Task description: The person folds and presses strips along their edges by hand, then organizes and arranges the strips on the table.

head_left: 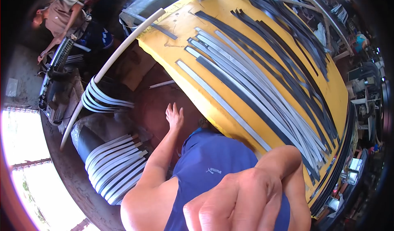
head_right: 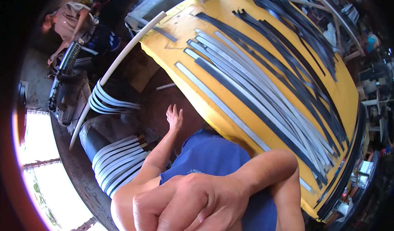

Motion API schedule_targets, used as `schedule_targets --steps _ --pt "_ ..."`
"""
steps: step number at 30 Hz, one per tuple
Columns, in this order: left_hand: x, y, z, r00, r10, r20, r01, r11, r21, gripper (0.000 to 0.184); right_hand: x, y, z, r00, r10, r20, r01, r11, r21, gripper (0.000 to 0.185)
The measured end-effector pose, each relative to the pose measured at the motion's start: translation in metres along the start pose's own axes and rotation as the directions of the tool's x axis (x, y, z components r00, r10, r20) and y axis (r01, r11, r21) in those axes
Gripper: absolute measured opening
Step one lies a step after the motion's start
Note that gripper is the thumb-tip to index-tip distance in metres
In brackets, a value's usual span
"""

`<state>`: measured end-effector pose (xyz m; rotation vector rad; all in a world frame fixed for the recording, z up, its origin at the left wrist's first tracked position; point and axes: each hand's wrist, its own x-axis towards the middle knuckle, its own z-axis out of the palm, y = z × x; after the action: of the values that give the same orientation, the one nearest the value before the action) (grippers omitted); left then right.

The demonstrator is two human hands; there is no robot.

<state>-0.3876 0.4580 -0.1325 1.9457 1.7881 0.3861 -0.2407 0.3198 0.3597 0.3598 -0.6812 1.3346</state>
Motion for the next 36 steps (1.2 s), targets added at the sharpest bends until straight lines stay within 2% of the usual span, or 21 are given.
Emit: schedule_targets --steps 1,5,8,9,10,11,12,15,16,18,20,23,24,25,26,28,30,32,33,35,36 --pt "-0.005 -0.01 0.004 0.998 -0.055 0.038 0.053 0.998 0.043 0.063 -0.001 -0.006 -0.007 0.99 0.081 0.114 -0.083 0.997 0.011 0.026" --pt "-0.028 -0.041 0.007 0.948 -0.272 0.163 0.245 0.955 0.166 0.067 -0.013 -0.028 -0.002 0.976 0.028 0.218 -0.014 0.998 -0.066 0.023" --pt "-0.047 -0.048 0.006 0.87 -0.431 0.24 0.375 0.894 0.247 0.067 -0.02 -0.05 0.025 0.987 -0.085 0.137 0.12 0.954 -0.274 0.023" --pt "-0.056 -0.046 0.005 0.842 -0.465 0.274 0.4 0.878 0.263 0.067 -0.016 -0.063 0.064 0.988 -0.156 -0.009 0.137 0.892 -0.431 0.024" --pt "-0.067 -0.042 0.005 0.81 -0.495 0.314 0.416 0.863 0.288 0.066 -0.023 -0.078 0.065 0.992 -0.1 0.072 0.122 0.87 -0.478 0.031" --pt "-0.079 -0.039 0.01 0.806 -0.496 0.323 0.407 0.86 0.307 0.064 -0.039 -0.09 0.046 0.96 0.021 0.278 0.144 0.818 -0.557 0.04" --pt "-0.089 -0.036 0.022 0.803 -0.476 0.359 0.37 0.87 0.326 0.065 -0.054 -0.103 0.044 0.911 0.094 0.401 0.195 0.758 -0.622 0.05" --pt "-0.13 -0.018 0.036 0.789 -0.446 0.423 0.307 0.882 0.357 0.07 -0.087 -0.131 0.058 0.864 0.16 0.478 0.225 0.727 -0.649 0.069" --pt "-0.142 -0.017 0.048 0.785 -0.43 0.446 0.249 0.878 0.409 0.073 -0.081 -0.16 0.051 0.782 0.251 0.57 0.266 0.693 -0.67 0.072" --pt "-0.169 -0.007 0.056 0.77 -0.347 0.535 0.177 0.922 0.343 0.073 -0.093 -0.201 0.05 0.71 0.366 0.601 0.321 0.592 -0.739 0.055" --pt "-0.189 0.002 0.063 0.751 -0.281 0.598 0.101 0.943 0.316 0.074 -0.109 -0.23 0.054 0.743 0.42 0.521 0.34 0.432 -0.835 0.017" --pt "-0.209 0.008 0.057 0.734 -0.19 0.652 0.018 0.965 0.261 0.076 -0.145 -0.235 0.017 0.935 0.338 0.103 0.105 0.011 -0.994 0.018" --pt "-0.213 0.006 0.052 0.731 -0.21 0.649 0.058 0.967 0.248 0.076 -0.158 -0.227 -0.003 0.974 0.22 -0.057 -0.018 -0.178 -0.984 0.019" --pt "-0.214 0.002 0.045 0.73 -0.227 0.645 0.097 0.968 0.232 0.075 -0.18 -0.227 -0.034 0.953 0.227 -0.2 -0.141 -0.25 -0.958 0.019" --pt "-0.214 -0.004 0.039 0.727 -0.242 0.642 0.132 0.968 0.215 0.074 -0.205 -0.231 -0.068 0.915 0.221 -0.338 -0.258 -0.325 -0.91 0.02" --pt "-0.208 -0.044 0.045 0.747 -0.27 0.608 0.168 0.961 0.219 0.073 -0.254 -0.23 -0.109 0.818 0.174 -0.548 -0.499 -0.258 -0.827 0.02" --pt "-0.197 -0.059 0.044 0.74 -0.321 0.591 0.224 0.946 0.233 0.071 -0.281 -0.236 -0.12 0.612 0.21 -0.763 -0.704 -0.295 -0.646 0.021" --pt "-0.18 -0.047 0.013 0.707 -0.392 0.589 0.286 0.92 0.268 0.071 -0.321 -0.247 -0.131 0.548 0.184 -0.816 -0.742 -0.343 -0.576 0.024" --pt "-0.171 -0.046 0.006 0.728 -0.387 0.566 0.287 0.922 0.261 0.069 -0.348 -0.26 -0.136 0.357 0.223 -0.907 -0.811 -0.408 -0.419 0.028" --pt "-0.144 -0.057 0.01 0.74 -0.381 0.554 0.268 0.923 0.277 0.069 -0.393 -0.28 -0.145 -0.04 0.271 -0.962 -0.816 -0.565 -0.125 0.032" --pt "-0.129 -0.061 0.011 0.745 -0.376 0.55 0.255 0.924 0.286 0.068 -0.402 -0.284 -0.146 -0.168 0.263 -0.95 -0.807 -0.591 -0.02 0.032"
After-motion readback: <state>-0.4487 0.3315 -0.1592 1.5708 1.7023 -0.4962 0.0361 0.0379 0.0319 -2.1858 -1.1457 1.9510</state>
